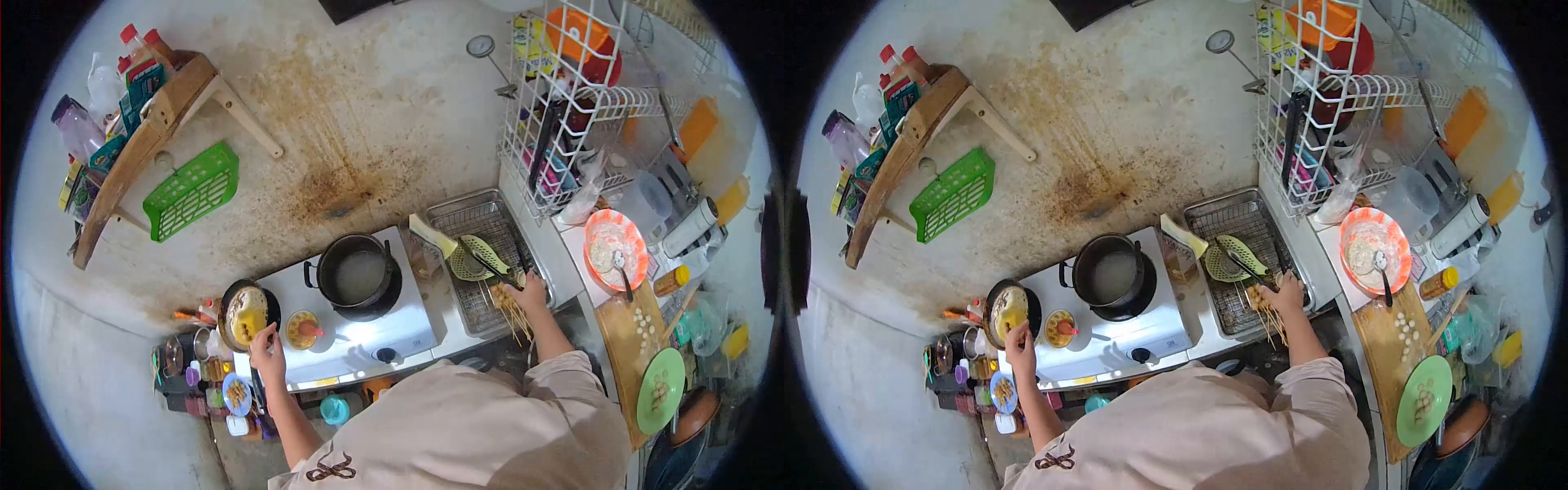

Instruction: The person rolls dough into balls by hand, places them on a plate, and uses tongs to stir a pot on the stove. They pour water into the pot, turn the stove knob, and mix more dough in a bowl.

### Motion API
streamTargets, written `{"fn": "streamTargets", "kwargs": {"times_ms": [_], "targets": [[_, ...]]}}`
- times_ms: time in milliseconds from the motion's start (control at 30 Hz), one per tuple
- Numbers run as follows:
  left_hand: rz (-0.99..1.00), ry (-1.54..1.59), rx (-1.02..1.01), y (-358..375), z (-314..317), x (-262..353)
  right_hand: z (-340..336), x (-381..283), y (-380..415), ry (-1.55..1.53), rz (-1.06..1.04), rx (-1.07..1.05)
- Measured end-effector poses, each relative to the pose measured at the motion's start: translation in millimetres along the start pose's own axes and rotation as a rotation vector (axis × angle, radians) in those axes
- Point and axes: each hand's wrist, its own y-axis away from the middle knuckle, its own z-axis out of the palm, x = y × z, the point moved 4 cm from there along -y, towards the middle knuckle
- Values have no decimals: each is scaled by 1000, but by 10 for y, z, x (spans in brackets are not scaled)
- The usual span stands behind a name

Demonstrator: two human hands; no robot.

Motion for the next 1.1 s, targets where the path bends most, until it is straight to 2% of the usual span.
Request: {"fn": "streamTargets", "kwargs": {"times_ms": [133, 167, 267, 300, 400, 433, 533, 600, 667, 733, 833, 933, 967, 1000, 1100], "targets": [[50, -81, -29, 90, 37, 75, 77, 91, -88, 25, 5, -17], [73, -116, -14, 104, 71, -31, 90, 90, -80, 26, -26, 50], [-7, -47, -37, 93, 119, -70, 105, 116, -69, 44, -20, 42], [22, -60, -29, 79, 145, -81, 27, 58, -6, 48, -10, 32], [7, 12, -40, 29, 232, -142, -96, -81, 108, 18, -22, 155], [2, 60, -49, 14, 272, -174, -153, -199, 131, 9, -119, 313], [-8, 115, -91, -18, 365, -194, -223, -770, 218, -217, -462, 286], [-20, 193, -108, -5, 447, -258, -289, -1408, 452, -402, -746, 190], [36, 169, -111, -18, 504, -276, -227, -1998, 576, -504, -869, 39], [69, 171, -122, -48, 398, -137, -184, -2525, 645, -497, -824, 99], [91, 151, -123, -54, 239, -181, 64, -2983, 479, -567, -486, 359], [64, 238, -104, 40, 31, -244, 535, -3066, -62, -741, -129, -254], [-1, 288, -167, 69, -58, -231, 502, -3092, -32, -866, -71, -333], [22, 270, -169, 111, -127, -280, 479, -3110, 17, -986, -7, -417], [44, 242, -181, 292, -345, -476, 468, -3138, -30, -896, 53, -439]]}}
